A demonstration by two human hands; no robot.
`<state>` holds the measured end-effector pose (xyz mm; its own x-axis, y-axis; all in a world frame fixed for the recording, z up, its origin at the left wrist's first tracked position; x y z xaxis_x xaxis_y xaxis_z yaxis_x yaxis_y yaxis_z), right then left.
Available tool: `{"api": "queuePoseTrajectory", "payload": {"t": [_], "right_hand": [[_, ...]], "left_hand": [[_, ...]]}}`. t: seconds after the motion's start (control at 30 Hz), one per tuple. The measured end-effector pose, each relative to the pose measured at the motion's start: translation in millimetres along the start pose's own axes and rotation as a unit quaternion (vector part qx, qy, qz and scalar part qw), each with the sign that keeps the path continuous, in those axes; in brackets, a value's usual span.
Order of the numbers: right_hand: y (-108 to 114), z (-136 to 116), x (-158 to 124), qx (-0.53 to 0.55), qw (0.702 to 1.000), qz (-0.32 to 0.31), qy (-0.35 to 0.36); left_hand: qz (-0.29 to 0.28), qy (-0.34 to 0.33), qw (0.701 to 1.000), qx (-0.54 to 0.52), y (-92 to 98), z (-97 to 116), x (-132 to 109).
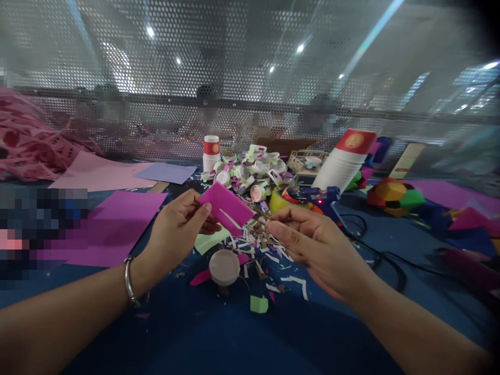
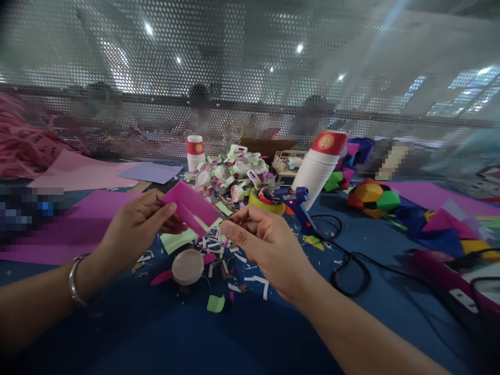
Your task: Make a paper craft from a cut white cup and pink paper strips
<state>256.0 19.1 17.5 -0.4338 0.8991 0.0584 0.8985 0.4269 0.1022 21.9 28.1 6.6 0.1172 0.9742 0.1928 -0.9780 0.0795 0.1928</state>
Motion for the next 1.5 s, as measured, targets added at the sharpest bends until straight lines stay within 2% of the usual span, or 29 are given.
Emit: {"api": "queuePoseTrajectory", "payload": {"t": [0.13, 0.27, 0.33, 0.43, 0.53, 0.77, 0.83, 1.0, 1.1, 1.33, 1.5], "right_hand": [[-2, 0, 0, 0.024, 1.0, 0.004, 0.003], [-9, 4, 4, 0.028, 0.996, -0.071, -0.043], [-12, 6, 5, 0.037, 0.994, -0.087, -0.062], [-13, 6, 6, 0.049, 0.991, -0.084, -0.093], [-14, 4, 5, 0.054, 0.989, -0.084, -0.11], [-16, 6, 4, 0.073, 0.989, -0.093, -0.084], [-17, 6, 4, 0.075, 0.99, -0.094, -0.075], [-17, 6, 4, 0.08, 0.99, -0.082, -0.086], [-17, 6, 4, 0.086, 0.988, -0.083, -0.093], [-17, 10, 3, 0.087, 0.988, -0.076, -0.106], [-22, 9, 3, 0.101, 0.987, -0.099, -0.078]], "left_hand": [[-0.003, 0.014, 1.0, -0.005, -1.4, 0, 1], [-0.048, 0.055, 0.993, -0.096, -9.7, 0, -4], [-0.084, 0.072, 0.984, -0.138, -13.8, 0, -8], [-0.124, 0.069, 0.975, -0.172, -17.2, -1, -12], [-0.128, 0.071, 0.972, -0.182, -18.7, -1, -13], [-0.174, 0.126, 0.948, -0.235, -26.7, 0, -17], [-0.173, 0.122, 0.946, -0.244, -26.9, 0, -17], [-0.111, 0.093, 0.962, -0.231, -21.2, -3, -14], [-0.096, 0.089, 0.965, -0.226, -19.5, -3, -14], [-0.135, 0.127, 0.963, -0.198, -24.8, 3, -19], [-0.206, 0.165, 0.939, -0.221, -29.7, 2, -22]]}}
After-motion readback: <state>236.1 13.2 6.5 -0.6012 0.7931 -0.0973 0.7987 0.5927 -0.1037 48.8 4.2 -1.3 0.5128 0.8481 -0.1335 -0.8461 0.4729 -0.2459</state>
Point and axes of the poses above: each hand's wrist, its own x-axis towards the middle knuckle, its own y-axis out of the back of the hand, z = x × y, the point moved 1 cm from there along x, towards the middle knuckle, and after that the axes turned 7 degrees about -z, right-handed, at the moved point
